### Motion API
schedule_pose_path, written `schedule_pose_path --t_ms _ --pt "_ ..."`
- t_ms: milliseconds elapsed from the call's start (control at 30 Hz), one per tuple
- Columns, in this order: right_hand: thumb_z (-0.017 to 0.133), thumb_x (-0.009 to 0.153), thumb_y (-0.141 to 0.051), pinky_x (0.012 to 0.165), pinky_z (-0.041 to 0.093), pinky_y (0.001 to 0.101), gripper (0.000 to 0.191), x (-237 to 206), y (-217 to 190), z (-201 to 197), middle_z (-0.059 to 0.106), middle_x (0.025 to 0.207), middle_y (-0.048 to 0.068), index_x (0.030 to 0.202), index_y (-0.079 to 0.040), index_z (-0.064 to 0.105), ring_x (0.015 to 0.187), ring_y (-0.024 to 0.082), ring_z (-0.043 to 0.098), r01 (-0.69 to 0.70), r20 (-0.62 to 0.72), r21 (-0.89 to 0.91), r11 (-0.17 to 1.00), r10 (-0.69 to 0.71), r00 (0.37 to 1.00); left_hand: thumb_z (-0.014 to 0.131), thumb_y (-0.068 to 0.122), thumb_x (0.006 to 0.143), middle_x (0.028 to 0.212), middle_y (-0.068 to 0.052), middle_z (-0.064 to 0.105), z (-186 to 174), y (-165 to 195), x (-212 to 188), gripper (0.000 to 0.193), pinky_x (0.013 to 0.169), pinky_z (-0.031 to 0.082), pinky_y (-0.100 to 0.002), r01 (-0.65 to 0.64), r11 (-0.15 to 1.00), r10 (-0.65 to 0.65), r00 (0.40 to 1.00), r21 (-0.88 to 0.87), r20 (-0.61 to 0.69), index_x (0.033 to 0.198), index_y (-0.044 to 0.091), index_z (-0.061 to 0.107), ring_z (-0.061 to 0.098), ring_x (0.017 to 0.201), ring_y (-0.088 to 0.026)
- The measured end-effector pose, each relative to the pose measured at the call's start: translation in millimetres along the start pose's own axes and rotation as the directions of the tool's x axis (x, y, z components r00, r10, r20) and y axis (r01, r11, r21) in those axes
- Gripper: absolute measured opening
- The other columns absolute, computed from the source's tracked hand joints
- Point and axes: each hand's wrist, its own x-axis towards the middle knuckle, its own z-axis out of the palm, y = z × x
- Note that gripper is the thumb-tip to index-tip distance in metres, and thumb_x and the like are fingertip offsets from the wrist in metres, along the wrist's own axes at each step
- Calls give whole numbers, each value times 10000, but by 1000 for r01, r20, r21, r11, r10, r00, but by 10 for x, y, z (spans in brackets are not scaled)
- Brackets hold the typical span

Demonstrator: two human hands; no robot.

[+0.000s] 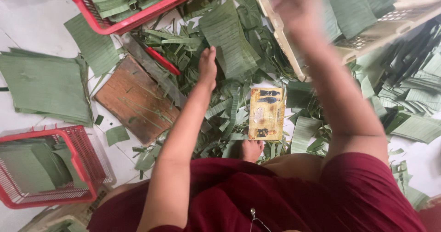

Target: The person sits on the floor trimming banana leaf pieces with scissors, using a printed paper template and a metal ruler to guide cuts. They stack trimmed leaf pieces, place finished stacks into plastic baskets, and clear leaf scraps aside between cuts.

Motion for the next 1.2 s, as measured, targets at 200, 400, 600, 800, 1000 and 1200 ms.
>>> schedule_pose_path --t_ms 200,400,600,800,1000,1200 --pt "729 896 -228 1090 458 456 585 -355 697 1446 582 1352 273 1376 50 544 1284 409 563 -280 95 -278 919 316 944 614 389 987 1378 -126 637 99 -6 -81 548 1117 402 -366 57 974 -76 994 -220 -81 1353 -20 608 564 1299 -237" --pt "888 705 -424 1071 437 440 824 -111 941 1502 543 1363 256 1307 10 529 1283 392 536 -481 78 -467 742 576 813 615 365 994 1452 -138 605 124 110 -128 562 1147 373 -348 41 954 -54 998 -297 -37 1387 -36 595 537 1357 -235" --pt "906 659 -344 1014 491 427 889 -82 757 1584 604 1260 286 1323 -3 423 1185 413 612 -481 110 -417 772 567 816 617 371 992 1449 -151 607 160 171 -151 579 1136 373 -360 80 955 -95 995 -286 -38 1390 -47 587 532 1357 -253" --pt "814 801 -231 951 470 554 757 -339 478 1698 721 1079 274 1392 -57 374 1046 474 667 -306 96 -562 768 428 899 604 279 955 1402 -163 634 180 81 -107 551 1114 393 -371 34 940 -43 999 -338 -18 1402 -42 574 565 1299 -260" --pt "797 795 -124 851 532 533 596 -452 271 1626 701 1103 263 1300 -40 490 1025 483 656 -6 104 -424 906 55 993 614 271 965 1353 -145 650 229 98 -24 512 1100 390 -368 57 873 -90 995 -485 -46 1358 -58 621 566 1268 -261" --pt "657 960 -120 888 531 537 462 -950 -264 1756 656 1208 198 1394 -69 505 1091 423 664 248 373 -626 739 5 928 448 509 1007 1263 -150 667 181 -87 -136 611 1021 479 -438 225 470 21 964 -853 266 1308 7 624 618 1177 -293"
